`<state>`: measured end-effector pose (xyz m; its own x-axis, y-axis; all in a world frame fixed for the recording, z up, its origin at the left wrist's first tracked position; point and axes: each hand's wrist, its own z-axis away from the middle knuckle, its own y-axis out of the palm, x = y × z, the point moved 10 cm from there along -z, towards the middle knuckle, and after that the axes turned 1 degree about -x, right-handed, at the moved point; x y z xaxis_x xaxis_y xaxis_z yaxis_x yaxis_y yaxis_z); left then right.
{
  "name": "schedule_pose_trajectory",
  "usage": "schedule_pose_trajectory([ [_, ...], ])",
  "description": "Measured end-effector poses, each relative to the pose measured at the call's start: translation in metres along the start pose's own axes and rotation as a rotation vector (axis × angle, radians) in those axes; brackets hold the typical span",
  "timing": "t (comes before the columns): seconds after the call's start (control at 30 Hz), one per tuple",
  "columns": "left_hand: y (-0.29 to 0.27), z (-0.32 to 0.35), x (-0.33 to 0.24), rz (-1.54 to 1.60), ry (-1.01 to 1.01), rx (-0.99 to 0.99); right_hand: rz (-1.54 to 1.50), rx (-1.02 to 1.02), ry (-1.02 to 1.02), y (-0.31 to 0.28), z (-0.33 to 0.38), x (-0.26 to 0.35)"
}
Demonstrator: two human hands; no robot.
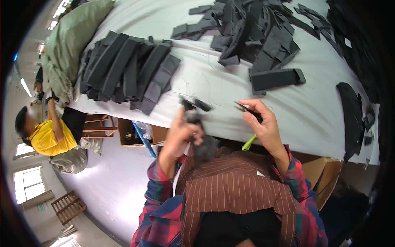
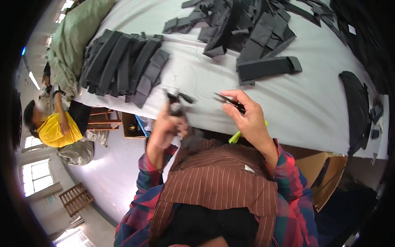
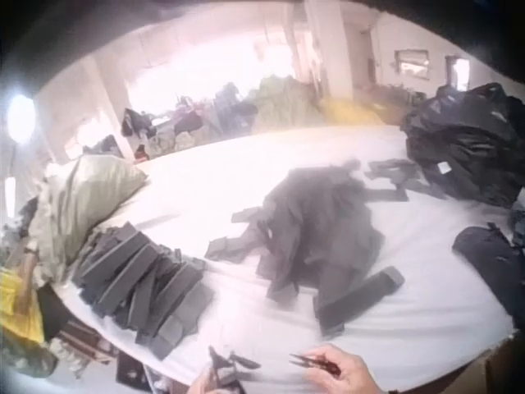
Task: Trimming excess threads or material from small black fabric pieces using small nippers.
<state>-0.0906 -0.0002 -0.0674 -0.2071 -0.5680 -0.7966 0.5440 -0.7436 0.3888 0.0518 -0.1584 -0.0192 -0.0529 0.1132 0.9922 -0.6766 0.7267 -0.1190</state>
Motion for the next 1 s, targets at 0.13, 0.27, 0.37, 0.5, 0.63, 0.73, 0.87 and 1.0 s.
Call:
schedule_pose_trajectory([
  [0.13,0.070,0.026,-0.002,-0.022,-0.031,0.439,-0.010,0.038,-0.069,0.016,0.004,0.012],
  [0.27,0.044,0.011,-0.026,-0.390,0.138,0.249,0.041,-0.014,-0.045,0.007,0.007,0.007],
  [0.37,0.047,0.029,-0.048,-0.342,-0.052,0.395,0.070,-0.071,-0.031,-0.009,0.008,-0.005],
  [0.5,-0.016,0.022,-0.170,-0.891,0.592,-0.234,0.140,-0.129,-0.034,-0.020,0.009,-0.011],
  [0.63,-0.037,0.042,-0.320,-1.331,1.199,-0.693,0.168,-0.181,-0.006,-0.033,0.013,-0.025],
  [0.73,-0.083,0.023,-0.393,-1.620,1.269,-1.010,0.228,-0.195,0.011,-0.038,0.018,-0.024],
  [0.87,-0.286,-0.078,-0.350,-1.739,0.261,-0.827,0.251,-0.178,-0.130,-0.026,0.014,-0.016],
  [1.0,-0.251,-0.066,-0.340,-1.799,0.346,-1.080,0.120,-0.172,-0.056,-0.033,0.017,-0.029],
])
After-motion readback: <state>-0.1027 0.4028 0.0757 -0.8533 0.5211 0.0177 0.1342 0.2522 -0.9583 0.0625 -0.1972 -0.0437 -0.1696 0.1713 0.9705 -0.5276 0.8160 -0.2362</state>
